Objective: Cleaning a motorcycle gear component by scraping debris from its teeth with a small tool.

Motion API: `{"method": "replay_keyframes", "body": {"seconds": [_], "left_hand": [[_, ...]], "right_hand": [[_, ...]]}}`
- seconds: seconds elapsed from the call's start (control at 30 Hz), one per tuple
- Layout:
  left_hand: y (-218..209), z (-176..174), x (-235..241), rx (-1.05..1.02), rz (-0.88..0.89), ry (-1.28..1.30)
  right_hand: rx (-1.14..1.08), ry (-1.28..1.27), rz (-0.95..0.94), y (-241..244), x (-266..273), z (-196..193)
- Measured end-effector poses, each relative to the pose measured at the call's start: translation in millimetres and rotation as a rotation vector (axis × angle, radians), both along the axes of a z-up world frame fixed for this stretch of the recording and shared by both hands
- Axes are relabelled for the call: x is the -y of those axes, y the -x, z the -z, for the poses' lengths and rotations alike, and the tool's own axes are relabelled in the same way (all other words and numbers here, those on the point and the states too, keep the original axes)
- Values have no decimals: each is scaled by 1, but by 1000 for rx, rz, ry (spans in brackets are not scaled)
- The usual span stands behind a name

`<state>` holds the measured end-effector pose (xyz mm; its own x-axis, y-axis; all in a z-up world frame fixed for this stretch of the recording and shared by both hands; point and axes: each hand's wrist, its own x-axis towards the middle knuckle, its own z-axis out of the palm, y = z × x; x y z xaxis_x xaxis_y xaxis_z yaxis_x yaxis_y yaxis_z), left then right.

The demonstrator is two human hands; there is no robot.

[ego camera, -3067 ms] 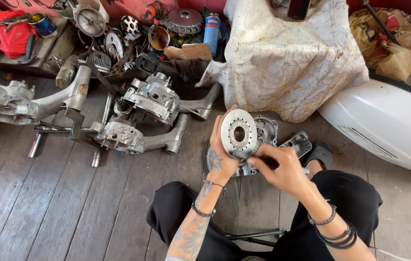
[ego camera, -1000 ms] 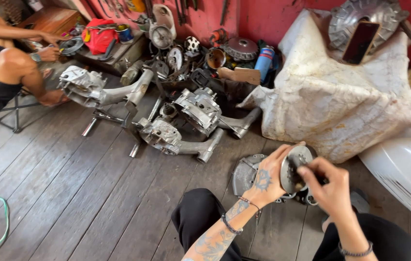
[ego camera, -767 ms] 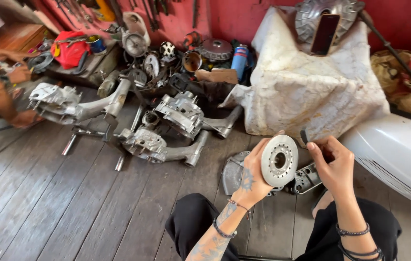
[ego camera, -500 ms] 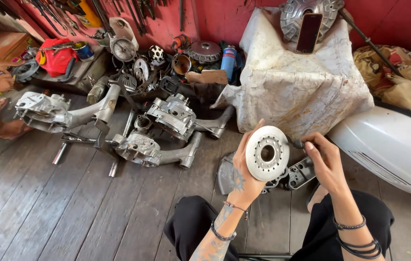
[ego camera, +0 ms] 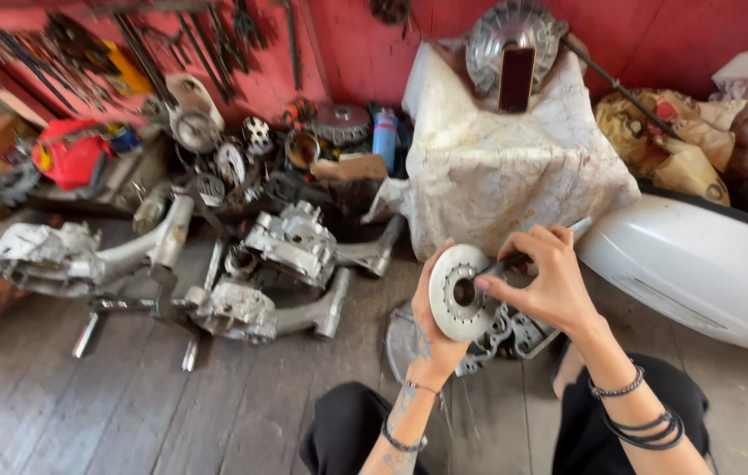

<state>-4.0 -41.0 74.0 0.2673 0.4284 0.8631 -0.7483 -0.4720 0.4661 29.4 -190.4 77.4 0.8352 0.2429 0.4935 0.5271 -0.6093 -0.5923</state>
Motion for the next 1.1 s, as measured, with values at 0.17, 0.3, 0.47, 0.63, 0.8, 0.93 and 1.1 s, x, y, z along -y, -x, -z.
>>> {"method": "replay_keyframes", "body": {"seconds": [0.17,0.3,0.47,0.63,0.8,0.93,1.1], "left_hand": [[-1,18,-21,-259,168,-71],[16,15,-26,-618,552,3],[25,14,-32,-553,532,-135],[30,11,-31,-449,512,-311],[29,9,-26,-445,584,-382],[26,8,-26,-465,666,-330],[22,3,-25,-452,697,-314]], "right_hand": [[-33,-8,-94,-8,4,35],[31,-4,-30,-5,17,14],[63,-80,20,7,42,16],[142,-43,-18,26,16,-4],[225,-55,4,21,19,-2],[348,21,3,25,13,5],[377,-166,-43,18,16,17]]}}
